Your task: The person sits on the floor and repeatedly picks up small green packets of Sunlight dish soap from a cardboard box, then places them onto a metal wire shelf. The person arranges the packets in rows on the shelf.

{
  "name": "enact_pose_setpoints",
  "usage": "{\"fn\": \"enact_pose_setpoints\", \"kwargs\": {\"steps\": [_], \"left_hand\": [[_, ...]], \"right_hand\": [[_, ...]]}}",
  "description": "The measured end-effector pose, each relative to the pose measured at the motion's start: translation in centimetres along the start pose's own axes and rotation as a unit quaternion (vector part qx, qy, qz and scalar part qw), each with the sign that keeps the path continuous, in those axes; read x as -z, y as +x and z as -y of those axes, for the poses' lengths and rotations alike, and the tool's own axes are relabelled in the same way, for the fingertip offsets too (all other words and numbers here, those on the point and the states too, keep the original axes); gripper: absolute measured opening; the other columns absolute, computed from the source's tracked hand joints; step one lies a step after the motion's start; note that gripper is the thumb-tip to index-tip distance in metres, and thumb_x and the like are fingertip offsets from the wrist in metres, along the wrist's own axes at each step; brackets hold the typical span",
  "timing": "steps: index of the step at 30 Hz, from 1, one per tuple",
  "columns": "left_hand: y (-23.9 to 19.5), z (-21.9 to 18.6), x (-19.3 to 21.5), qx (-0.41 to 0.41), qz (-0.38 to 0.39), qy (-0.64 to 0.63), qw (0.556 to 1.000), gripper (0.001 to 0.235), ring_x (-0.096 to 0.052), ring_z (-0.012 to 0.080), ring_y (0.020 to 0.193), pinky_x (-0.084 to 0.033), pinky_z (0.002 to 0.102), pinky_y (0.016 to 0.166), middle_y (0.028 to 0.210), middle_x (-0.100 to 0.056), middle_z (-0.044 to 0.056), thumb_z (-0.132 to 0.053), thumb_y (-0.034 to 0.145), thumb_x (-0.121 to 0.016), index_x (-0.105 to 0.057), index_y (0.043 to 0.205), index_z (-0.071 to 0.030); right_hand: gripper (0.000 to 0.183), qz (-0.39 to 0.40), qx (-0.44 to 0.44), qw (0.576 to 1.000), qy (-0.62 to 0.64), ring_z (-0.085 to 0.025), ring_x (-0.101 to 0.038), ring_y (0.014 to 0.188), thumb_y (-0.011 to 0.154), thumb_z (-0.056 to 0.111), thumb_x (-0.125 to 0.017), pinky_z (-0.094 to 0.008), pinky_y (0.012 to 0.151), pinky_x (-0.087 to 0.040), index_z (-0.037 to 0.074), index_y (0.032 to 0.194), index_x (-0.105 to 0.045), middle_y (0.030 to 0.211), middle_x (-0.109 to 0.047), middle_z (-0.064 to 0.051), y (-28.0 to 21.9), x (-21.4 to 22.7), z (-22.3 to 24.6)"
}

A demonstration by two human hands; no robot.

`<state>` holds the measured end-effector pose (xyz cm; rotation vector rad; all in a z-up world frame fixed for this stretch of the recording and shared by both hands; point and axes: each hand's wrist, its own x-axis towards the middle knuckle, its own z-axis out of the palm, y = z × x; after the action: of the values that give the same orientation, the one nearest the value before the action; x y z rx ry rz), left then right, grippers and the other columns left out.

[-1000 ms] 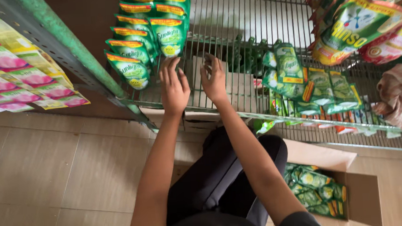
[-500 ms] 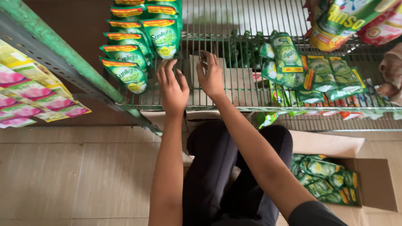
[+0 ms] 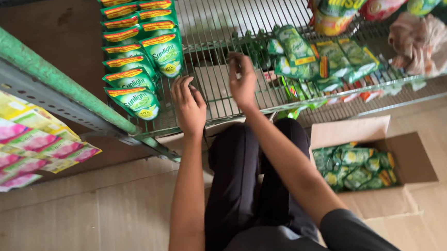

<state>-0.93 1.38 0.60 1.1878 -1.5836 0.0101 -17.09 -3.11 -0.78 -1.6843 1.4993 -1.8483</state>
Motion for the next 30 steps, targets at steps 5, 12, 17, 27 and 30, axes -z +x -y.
{"fn": "enact_pose_setpoints", "kwargs": {"steps": [5, 12, 17, 27, 30], "left_hand": [[-0.2, 0.4, -0.2, -0.002, 0.008, 0.000, 1.000, 0.029, -0.054, 0.0389, 0.130, -0.046, 0.049, 0.109, 0.127, -0.060, 0.017, 0.006, 0.098, -0.056, -0.056, 0.126, -0.003], [-0.5, 0.5, -0.5, -0.003, 0.007, 0.005, 1.000, 0.029, -0.053, 0.0396, 0.132, -0.047, 0.050, 0.110, 0.127, -0.060, 0.017, 0.006, 0.099, -0.056, -0.056, 0.126, -0.003], [-0.3, 0.4, -0.7, 0.000, -0.002, 0.007, 1.000, 0.029, -0.054, 0.0397, 0.131, -0.045, 0.050, 0.111, 0.126, -0.060, 0.018, 0.007, 0.098, -0.056, -0.057, 0.126, -0.002], [-0.4, 0.4, -1.1, 0.002, 0.051, 0.053, 0.997, 0.030, -0.048, 0.0406, 0.136, -0.041, 0.052, 0.116, 0.132, -0.057, 0.021, -0.003, 0.103, -0.057, -0.053, 0.132, 0.001], [-0.2, 0.3, -1.1, 0.004, 0.071, 0.050, 0.996, 0.034, -0.046, 0.0416, 0.137, -0.040, 0.053, 0.116, 0.135, -0.055, 0.023, -0.007, 0.103, -0.058, -0.051, 0.135, 0.002]], "right_hand": [[0.024, -0.051, 0.028, 0.996, -0.062, -0.019, -0.070, 0.098, 0.102, -0.004, -0.057, -0.033, 0.083, -0.056, 0.004, 0.123, -0.064, 0.117, -0.073, -0.010, 1.1, 7.3, -2.2], [0.026, -0.095, 0.067, 0.952, -0.284, -0.038, -0.055, 0.122, 0.108, -0.004, -0.053, -0.046, 0.105, -0.045, -0.003, 0.134, -0.056, 0.128, -0.059, -0.020, 3.8, 17.0, -6.8], [0.038, -0.116, 0.081, 0.966, -0.219, -0.044, -0.046, 0.133, 0.112, -0.003, -0.047, -0.046, 0.108, -0.046, -0.005, 0.149, -0.041, 0.145, -0.044, -0.026, 3.5, 17.6, -8.8], [0.029, -0.131, 0.026, 0.961, -0.241, -0.036, -0.056, 0.119, 0.107, -0.005, -0.051, -0.043, 0.103, -0.049, -0.001, 0.135, -0.054, 0.131, -0.055, -0.019, 2.8, 17.7, -8.7], [0.029, -0.134, 0.029, 0.953, -0.271, -0.036, -0.055, 0.116, 0.105, -0.006, -0.053, -0.044, 0.101, -0.049, -0.001, 0.133, -0.056, 0.128, -0.057, -0.019, 3.0, 17.7, -8.8]]}}
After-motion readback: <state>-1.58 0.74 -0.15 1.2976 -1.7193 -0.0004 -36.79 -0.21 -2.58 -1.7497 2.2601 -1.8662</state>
